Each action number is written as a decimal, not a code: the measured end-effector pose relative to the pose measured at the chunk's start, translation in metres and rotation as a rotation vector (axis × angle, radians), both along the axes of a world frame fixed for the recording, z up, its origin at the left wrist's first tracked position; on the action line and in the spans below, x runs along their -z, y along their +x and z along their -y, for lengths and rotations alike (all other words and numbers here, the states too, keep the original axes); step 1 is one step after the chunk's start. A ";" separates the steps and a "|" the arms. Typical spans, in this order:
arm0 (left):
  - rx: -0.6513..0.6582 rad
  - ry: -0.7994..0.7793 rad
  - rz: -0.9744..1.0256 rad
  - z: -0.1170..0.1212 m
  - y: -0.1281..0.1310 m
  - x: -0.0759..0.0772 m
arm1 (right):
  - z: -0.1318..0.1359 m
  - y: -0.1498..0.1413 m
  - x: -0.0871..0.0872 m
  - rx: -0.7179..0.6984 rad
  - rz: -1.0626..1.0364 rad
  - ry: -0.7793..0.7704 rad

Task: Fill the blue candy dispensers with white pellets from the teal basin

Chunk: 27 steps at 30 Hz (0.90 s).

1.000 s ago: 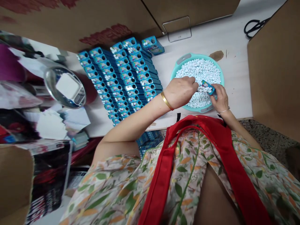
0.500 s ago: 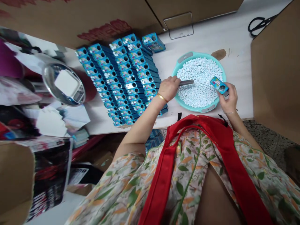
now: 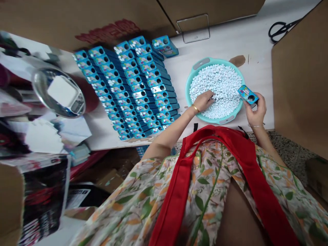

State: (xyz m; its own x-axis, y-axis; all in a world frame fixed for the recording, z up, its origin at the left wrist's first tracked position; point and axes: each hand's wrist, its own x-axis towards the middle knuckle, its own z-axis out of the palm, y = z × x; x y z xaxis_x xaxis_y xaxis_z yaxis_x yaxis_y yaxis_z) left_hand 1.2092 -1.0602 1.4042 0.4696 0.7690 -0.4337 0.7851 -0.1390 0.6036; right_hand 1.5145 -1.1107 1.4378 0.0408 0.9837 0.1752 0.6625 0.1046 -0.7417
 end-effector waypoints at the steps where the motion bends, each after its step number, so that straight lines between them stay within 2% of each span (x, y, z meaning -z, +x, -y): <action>1: 0.005 0.019 0.016 0.002 -0.010 -0.008 | 0.000 -0.001 0.001 -0.008 0.002 0.002; 4: 0.034 0.107 0.077 0.007 -0.035 -0.038 | -0.003 -0.006 0.006 -0.043 0.020 0.008; 7: 0.074 0.203 0.118 0.005 -0.046 -0.075 | -0.007 -0.015 0.010 -0.104 0.052 0.008; 10: 0.147 0.267 0.094 -0.002 -0.042 -0.111 | -0.010 -0.027 0.014 -0.181 0.085 -0.028; 14: 0.259 0.316 -0.064 -0.009 -0.023 -0.149 | -0.012 -0.043 0.018 -0.263 0.094 -0.038; 18: 0.309 0.381 -0.209 -0.008 -0.001 -0.176 | -0.009 -0.055 0.021 -0.298 0.096 -0.018; 22: 0.368 0.432 -0.257 -0.002 0.013 -0.198 | -0.004 -0.063 0.024 -0.296 0.057 -0.017; 25: 0.405 0.434 -0.289 -0.002 0.007 -0.213 | -0.003 -0.064 0.025 -0.269 0.007 -0.043; 27: 0.372 0.432 -0.285 -0.006 -0.007 -0.215 | -0.003 -0.064 0.023 -0.259 -0.044 -0.061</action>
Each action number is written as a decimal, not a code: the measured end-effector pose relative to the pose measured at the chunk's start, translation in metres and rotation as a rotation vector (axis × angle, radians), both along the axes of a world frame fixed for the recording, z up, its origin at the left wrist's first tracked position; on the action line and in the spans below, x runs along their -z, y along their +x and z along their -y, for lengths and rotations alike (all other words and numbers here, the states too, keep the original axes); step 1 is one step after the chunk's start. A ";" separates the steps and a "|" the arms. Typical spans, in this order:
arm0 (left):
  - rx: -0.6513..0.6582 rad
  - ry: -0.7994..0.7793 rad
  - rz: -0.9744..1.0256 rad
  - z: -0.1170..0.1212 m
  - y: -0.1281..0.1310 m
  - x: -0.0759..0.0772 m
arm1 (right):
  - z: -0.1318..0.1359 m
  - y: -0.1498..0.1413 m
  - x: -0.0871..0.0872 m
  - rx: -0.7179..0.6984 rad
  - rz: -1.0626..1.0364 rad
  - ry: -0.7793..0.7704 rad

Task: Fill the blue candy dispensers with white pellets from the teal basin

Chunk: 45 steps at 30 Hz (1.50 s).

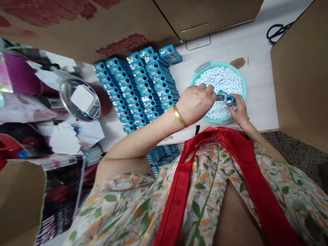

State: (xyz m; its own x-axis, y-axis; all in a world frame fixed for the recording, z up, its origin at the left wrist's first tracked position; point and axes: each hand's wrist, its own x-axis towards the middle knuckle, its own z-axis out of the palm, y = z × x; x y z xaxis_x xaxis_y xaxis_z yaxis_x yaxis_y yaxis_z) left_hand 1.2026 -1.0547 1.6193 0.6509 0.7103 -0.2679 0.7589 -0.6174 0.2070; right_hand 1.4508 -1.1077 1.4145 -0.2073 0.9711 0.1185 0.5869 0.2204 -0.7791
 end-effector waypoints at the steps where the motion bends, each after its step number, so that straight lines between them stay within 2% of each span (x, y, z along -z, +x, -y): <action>1: -0.024 -0.001 0.031 -0.002 -0.008 0.003 | 0.000 0.000 -0.001 0.002 -0.029 -0.009; 2: -0.045 -0.006 0.078 -0.004 -0.015 0.009 | 0.000 0.000 -0.003 0.002 -0.060 -0.019; 4: -0.057 -0.035 0.191 -0.007 -0.025 0.031 | 0.001 -0.005 -0.005 0.000 -0.126 -0.047; 9: -0.016 -0.191 0.367 -0.017 -0.033 0.104 | 0.000 -0.037 -0.011 0.012 -0.251 -0.229; 11: -0.041 -0.216 0.406 -0.024 -0.042 0.117 | 0.000 -0.045 -0.022 0.049 -0.269 -0.285; 13: -0.139 -0.168 0.434 -0.032 -0.059 0.118 | -0.001 -0.040 -0.047 0.052 -0.252 -0.316; 15: -0.308 -0.063 0.402 -0.047 -0.088 0.121 | -0.002 -0.023 -0.086 -0.024 -0.211 -0.362; 17: -0.460 0.063 0.323 -0.071 -0.122 0.136 | -0.003 0.002 -0.141 -0.106 -0.188 -0.384; 18: -0.513 0.104 0.254 -0.086 -0.137 0.148 | -0.004 0.015 -0.173 -0.100 -0.173 -0.350; 20: -0.582 0.159 0.082 -0.111 -0.160 0.172 | -0.006 0.044 -0.241 0.009 -0.100 -0.199; 22: -0.563 0.148 -0.019 -0.124 -0.173 0.191 | -0.017 0.082 -0.306 0.148 0.060 -0.042; 23: -0.548 0.135 -0.046 -0.125 -0.177 0.197 | -0.028 0.106 -0.333 0.221 0.157 0.021; 25: -0.580 0.128 -0.057 -0.121 -0.181 0.205 | -0.059 0.162 -0.371 0.410 0.353 0.165; 26: -0.630 0.144 -0.049 -0.117 -0.182 0.208 | -0.078 0.193 -0.381 0.522 0.479 0.214; 28: -0.741 0.191 -0.002 -0.108 -0.180 0.211 | -0.117 0.252 -0.383 0.702 0.760 0.094; 29: -0.769 0.204 0.030 -0.104 -0.179 0.213 | -0.133 0.279 -0.377 0.739 0.854 -0.037; 31: -0.754 0.201 0.103 -0.093 -0.174 0.215 | -0.157 0.318 -0.356 0.752 0.908 -0.296; 33: -0.694 0.176 0.187 -0.079 -0.166 0.217 | -0.169 0.339 -0.332 0.730 0.905 -0.447; 35: -0.647 0.149 0.283 -0.061 -0.153 0.221 | -0.172 0.345 -0.315 0.709 0.918 -0.482; 36: -0.623 0.123 0.332 -0.051 -0.145 0.223 | -0.172 0.345 -0.311 0.709 0.918 -0.464; 38: -0.580 0.052 0.412 -0.033 -0.127 0.228 | -0.169 0.342 -0.317 0.765 0.828 -0.359; 41: -0.505 -0.071 0.493 -0.009 -0.097 0.234 | -0.160 0.330 -0.351 0.831 0.401 -0.133; 43: -0.452 -0.139 0.525 0.001 -0.078 0.234 | -0.147 0.308 -0.376 0.733 0.116 -0.047; 45: -0.384 -0.218 0.525 0.007 -0.063 0.229 | -0.128 0.273 -0.392 0.609 -0.042 0.031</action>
State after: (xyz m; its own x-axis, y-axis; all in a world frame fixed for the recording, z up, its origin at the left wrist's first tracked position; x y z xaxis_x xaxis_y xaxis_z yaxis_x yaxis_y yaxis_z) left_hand 1.1392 -1.0620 1.3906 0.4465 0.8824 -0.1486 0.6812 -0.2275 0.6959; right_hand 1.7242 -0.9798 1.8061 0.3897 0.9095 0.1447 0.5832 -0.1221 -0.8031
